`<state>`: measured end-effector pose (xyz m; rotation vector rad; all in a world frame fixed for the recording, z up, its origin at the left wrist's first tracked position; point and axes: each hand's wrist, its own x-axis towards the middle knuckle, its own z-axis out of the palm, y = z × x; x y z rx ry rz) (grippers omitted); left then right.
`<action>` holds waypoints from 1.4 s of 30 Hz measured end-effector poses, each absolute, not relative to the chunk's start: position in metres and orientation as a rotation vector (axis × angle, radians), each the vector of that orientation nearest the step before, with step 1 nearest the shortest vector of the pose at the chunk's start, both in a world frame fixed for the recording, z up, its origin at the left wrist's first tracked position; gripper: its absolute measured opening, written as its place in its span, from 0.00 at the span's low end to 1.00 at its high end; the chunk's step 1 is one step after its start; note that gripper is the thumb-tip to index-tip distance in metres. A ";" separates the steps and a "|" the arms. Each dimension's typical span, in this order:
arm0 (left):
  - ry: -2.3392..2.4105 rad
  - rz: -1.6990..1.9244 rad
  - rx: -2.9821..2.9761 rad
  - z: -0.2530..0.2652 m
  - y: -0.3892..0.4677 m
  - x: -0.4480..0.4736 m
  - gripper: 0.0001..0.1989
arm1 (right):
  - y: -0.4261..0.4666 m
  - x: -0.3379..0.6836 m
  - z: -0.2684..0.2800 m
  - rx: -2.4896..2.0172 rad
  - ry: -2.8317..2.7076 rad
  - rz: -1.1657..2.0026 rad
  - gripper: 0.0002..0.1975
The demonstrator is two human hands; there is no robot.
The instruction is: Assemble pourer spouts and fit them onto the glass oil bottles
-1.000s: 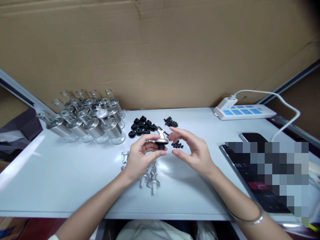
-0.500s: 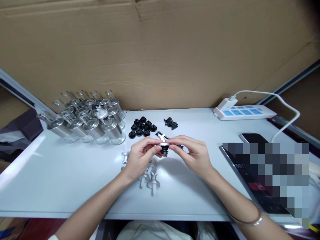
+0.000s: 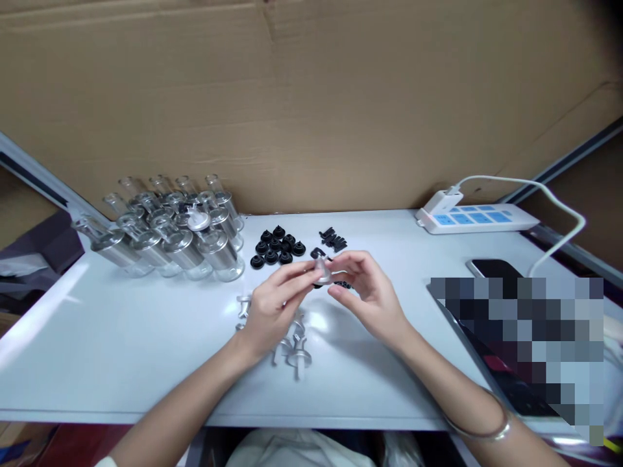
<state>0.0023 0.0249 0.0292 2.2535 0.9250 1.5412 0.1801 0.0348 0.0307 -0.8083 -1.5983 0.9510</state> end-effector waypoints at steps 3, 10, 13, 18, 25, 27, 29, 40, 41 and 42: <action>0.870 1.465 2.439 0.025 0.026 0.002 0.15 | 0.036 0.177 0.030 -0.875 -1.502 1.122 0.17; 0.913 1.464 2.543 0.024 0.025 0.001 0.14 | 0.034 0.176 0.035 -0.903 -1.543 1.139 0.19; 0.935 1.492 2.729 0.033 0.030 -0.007 0.16 | 0.032 0.176 0.034 -0.877 -1.537 1.110 0.20; 1.272 2.125 2.537 0.054 0.047 -0.041 0.17 | 0.031 0.177 0.032 -0.899 -1.492 1.041 0.22; 1.837 2.286 1.558 0.063 0.069 -0.109 0.13 | 0.032 0.180 0.036 -0.910 -1.447 0.964 0.21; 1.818 2.176 1.467 0.058 0.076 -0.123 0.15 | 0.031 0.180 0.037 -0.907 -1.436 0.946 0.20; 1.891 2.122 1.420 0.053 0.082 -0.131 0.19 | 0.031 0.180 0.037 -0.896 -1.416 0.909 0.19; 1.794 2.253 1.358 0.068 0.071 -0.126 0.18 | 0.032 0.183 0.039 -0.882 -1.319 0.662 0.18; 1.791 2.331 1.364 0.074 0.066 -0.122 0.18 | 0.032 0.183 0.039 -0.887 -1.312 0.626 0.18; 1.771 2.380 1.400 0.080 0.061 -0.117 0.17 | 0.032 0.183 0.039 -0.894 -1.305 0.588 0.17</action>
